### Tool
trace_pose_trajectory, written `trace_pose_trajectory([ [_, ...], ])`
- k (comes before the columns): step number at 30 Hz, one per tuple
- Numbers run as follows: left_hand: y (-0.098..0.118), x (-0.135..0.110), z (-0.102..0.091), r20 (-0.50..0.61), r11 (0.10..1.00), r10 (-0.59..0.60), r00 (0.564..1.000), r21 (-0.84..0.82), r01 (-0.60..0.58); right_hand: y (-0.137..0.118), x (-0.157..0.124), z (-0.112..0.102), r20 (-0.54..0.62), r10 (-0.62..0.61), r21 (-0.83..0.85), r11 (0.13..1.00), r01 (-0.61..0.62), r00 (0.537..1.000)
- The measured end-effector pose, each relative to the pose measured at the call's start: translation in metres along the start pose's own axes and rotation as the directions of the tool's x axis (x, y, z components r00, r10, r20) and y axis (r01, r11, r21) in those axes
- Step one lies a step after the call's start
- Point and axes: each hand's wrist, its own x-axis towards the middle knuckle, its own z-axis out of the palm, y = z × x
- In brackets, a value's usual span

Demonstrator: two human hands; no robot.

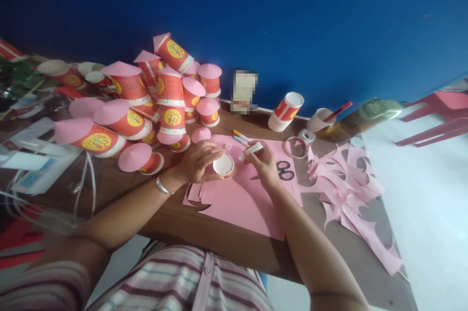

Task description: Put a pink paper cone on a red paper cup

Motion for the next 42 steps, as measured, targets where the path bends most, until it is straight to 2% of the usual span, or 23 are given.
trace_pose_trajectory([
  [7, 0.001, 0.001, 0.001, -0.004, 0.999, -0.023, 1.0, -0.043, 0.023, 0.008, 0.001, 0.0, -0.049, -0.005, 0.083, 0.997, 0.009, 0.999],
  [12, 0.0, -0.006, 0.004, 0.063, 0.989, -0.117, 0.991, -0.08, 0.122, 0.012, 0.006, -0.001, -0.084, 0.062, 0.249, 0.968, -0.039, 0.995],
  [15, -0.001, -0.006, 0.005, 0.055, 0.99, -0.109, 0.993, -0.081, 0.113, 0.011, 0.008, -0.002, -0.087, 0.087, 0.287, 0.956, -0.059, 0.992],
  [24, 0.0, 0.001, 0.002, 0.054, 1.0, -0.011, 0.998, 0.019, 0.01, 0.012, 0.006, 0.0, -0.072, 0.121, 0.23, 0.968, -0.101, 0.99],
  [28, 0.002, 0.001, 0.003, 0.055, 0.999, -0.046, 0.997, -0.007, 0.046, 0.012, 0.006, 0.0, -0.061, 0.121, 0.215, 0.971, -0.106, 0.991],
  [35, 0.001, -0.007, 0.007, 0.136, 0.982, -0.133, 0.982, -0.119, 0.149, 0.013, 0.006, -0.002, -0.067, 0.126, 0.2, 0.974, -0.11, 0.99],
  [42, -0.001, -0.014, 0.013, 0.109, 0.97, -0.171, 0.979, -0.157, 0.186, 0.014, 0.006, -0.003, -0.068, 0.124, 0.199, 0.974, -0.108, 0.99],
])
